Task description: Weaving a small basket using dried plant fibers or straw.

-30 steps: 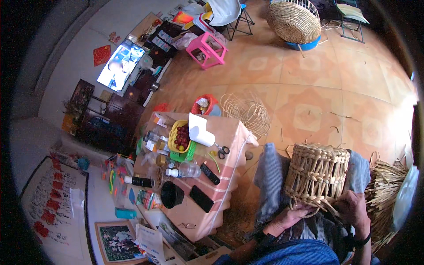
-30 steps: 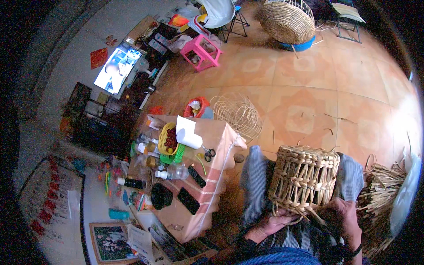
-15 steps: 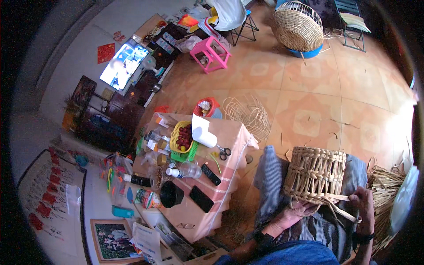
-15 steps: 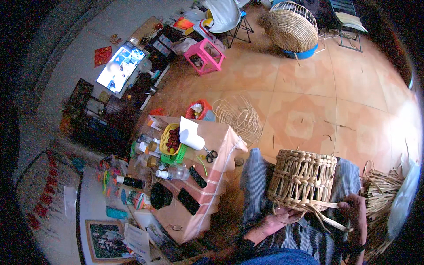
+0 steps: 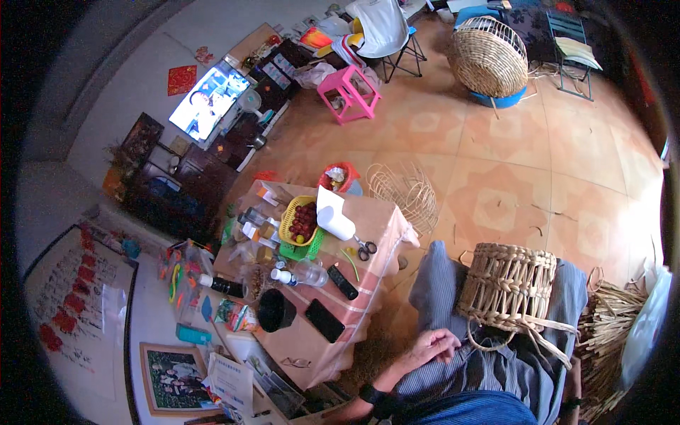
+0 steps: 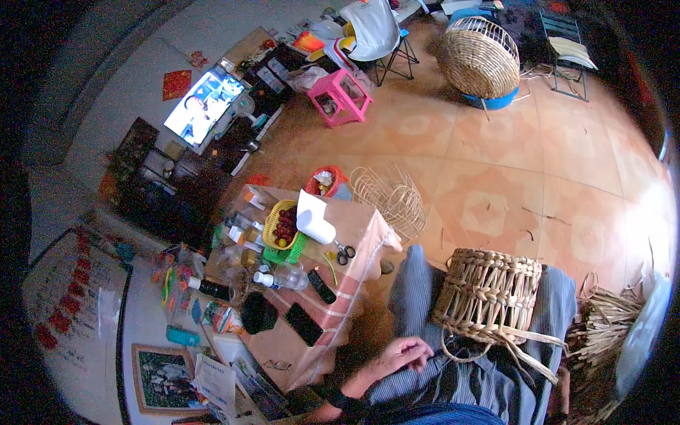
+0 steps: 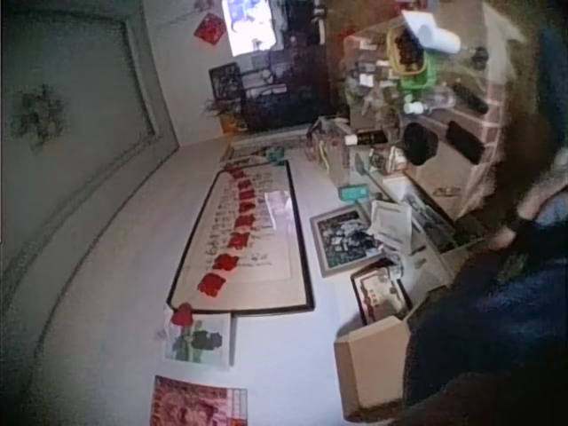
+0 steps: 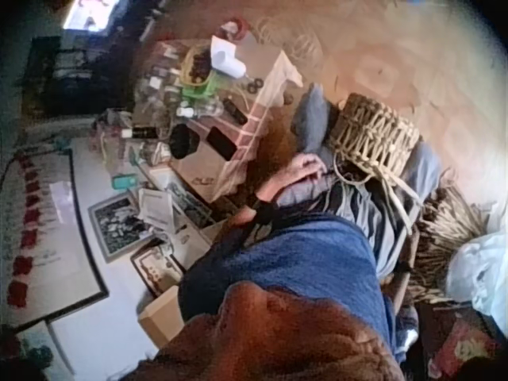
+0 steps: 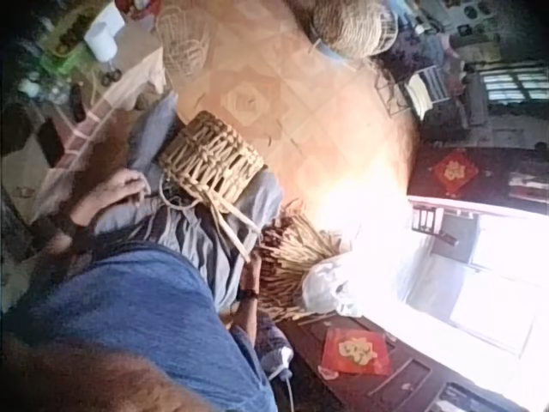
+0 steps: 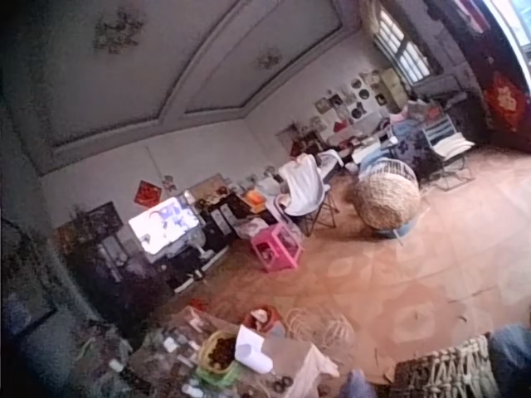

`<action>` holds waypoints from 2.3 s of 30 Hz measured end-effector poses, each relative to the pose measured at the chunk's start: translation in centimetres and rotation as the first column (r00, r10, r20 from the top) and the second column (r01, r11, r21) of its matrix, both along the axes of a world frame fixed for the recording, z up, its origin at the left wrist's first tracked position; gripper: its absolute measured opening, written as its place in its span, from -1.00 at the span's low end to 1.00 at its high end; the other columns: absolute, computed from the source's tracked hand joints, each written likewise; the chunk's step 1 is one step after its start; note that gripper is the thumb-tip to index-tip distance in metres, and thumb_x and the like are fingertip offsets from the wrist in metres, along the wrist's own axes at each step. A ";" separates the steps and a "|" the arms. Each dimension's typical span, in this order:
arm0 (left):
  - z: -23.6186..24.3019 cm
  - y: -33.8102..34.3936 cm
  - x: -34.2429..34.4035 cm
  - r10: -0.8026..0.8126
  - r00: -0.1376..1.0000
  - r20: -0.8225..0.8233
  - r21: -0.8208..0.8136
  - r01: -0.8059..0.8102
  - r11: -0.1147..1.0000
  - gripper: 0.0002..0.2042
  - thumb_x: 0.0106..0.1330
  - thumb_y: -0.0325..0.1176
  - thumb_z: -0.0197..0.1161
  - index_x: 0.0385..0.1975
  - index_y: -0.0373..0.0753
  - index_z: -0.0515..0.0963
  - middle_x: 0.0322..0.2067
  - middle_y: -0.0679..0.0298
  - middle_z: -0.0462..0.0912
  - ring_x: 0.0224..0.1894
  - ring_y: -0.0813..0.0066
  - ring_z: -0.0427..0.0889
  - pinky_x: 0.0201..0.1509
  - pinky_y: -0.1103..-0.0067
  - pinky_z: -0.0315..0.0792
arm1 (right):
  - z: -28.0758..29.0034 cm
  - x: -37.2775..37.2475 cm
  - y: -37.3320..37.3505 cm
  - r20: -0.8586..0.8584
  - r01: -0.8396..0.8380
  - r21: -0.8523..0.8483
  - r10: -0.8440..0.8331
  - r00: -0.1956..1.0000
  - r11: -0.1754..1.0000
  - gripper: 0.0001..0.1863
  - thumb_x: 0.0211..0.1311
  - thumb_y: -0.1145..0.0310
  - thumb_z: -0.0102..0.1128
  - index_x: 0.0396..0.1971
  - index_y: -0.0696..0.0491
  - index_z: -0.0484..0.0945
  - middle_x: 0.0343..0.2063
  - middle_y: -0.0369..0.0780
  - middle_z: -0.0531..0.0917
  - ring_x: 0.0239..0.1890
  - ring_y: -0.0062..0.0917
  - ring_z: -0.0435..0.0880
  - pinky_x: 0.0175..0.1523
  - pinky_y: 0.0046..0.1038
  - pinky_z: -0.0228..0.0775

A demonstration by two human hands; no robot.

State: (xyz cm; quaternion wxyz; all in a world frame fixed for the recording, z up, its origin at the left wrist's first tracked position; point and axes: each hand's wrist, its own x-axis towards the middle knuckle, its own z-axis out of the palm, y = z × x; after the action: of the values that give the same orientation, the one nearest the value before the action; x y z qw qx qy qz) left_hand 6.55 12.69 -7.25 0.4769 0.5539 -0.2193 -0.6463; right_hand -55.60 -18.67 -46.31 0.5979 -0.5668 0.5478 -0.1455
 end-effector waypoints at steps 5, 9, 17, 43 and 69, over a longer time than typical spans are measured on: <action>-1.3 -1.4 -1.6 0.498 0.564 0.658 -0.357 -0.349 0.867 -0.74 0.67 -0.26 0.21 -0.22 -0.32 0.63 -0.41 0.39 0.68 -0.33 0.54 0.68 -0.12 0.53 0.58 | -1.7 1.8 3.0 -0.101 0.027 0.113 -0.016 0.995 0.993 -0.74 0.52 0.25 0.30 -0.05 0.13 0.76 -0.19 -0.31 0.79 -0.22 -0.57 0.69 -0.13 -0.46 0.51; -2.7 -4.2 -2.1 0.547 0.437 0.714 -0.441 -0.327 0.836 -0.76 0.63 -0.33 0.22 -0.30 -0.35 0.58 -0.45 0.21 0.69 -0.39 0.38 0.67 -0.16 0.44 0.56 | -1.8 2.4 3.2 -0.115 0.040 0.135 -0.024 0.993 0.990 -0.74 0.52 0.25 0.30 -0.05 0.13 0.76 -0.19 -0.30 0.79 -0.21 -0.56 0.69 -0.12 -0.45 0.52; -1.4 -5.3 -2.2 0.505 0.153 0.850 -0.493 -0.109 0.863 -0.78 0.50 -0.39 0.32 -0.42 -0.26 0.51 -0.53 0.04 0.55 -0.46 -0.06 0.63 -0.35 0.19 0.48 | -2.2 2.7 3.6 -0.122 0.058 0.146 -0.040 0.992 0.988 -0.74 0.51 0.26 0.29 -0.05 0.13 0.76 -0.20 -0.28 0.80 -0.20 -0.53 0.70 -0.11 -0.43 0.53; -1.5 -5.4 -2.2 0.456 0.077 0.886 -0.451 -0.080 0.889 -0.79 0.48 -0.40 0.33 -0.41 -0.27 0.50 -0.50 0.03 0.55 -0.42 -0.06 0.63 -0.32 0.18 0.48 | -5.2 2.9 5.0 -0.108 0.097 0.172 -0.079 0.991 0.980 -0.75 0.50 0.28 0.26 -0.06 0.14 0.75 -0.21 -0.22 0.80 -0.18 -0.44 0.73 -0.07 -0.36 0.56; -0.6 -5.3 -2.4 0.461 0.092 0.882 -0.450 -0.124 0.885 -0.82 0.46 -0.46 0.33 -0.40 -0.30 0.50 -0.49 0.02 0.54 -0.42 -0.06 0.63 -0.32 0.20 0.49 | -6.4 3.0 4.4 -0.109 0.109 0.173 -0.091 0.990 0.979 -0.76 0.48 0.31 0.24 -0.07 0.14 0.74 -0.21 -0.16 0.81 -0.15 -0.35 0.76 -0.03 -0.29 0.59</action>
State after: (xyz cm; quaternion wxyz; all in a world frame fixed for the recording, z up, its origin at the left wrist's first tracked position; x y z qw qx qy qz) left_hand 4.11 7.44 -7.86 0.4084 0.7999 -0.4396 0.0111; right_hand -52.60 -14.22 -52.67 0.6101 -0.4890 0.6158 -0.0973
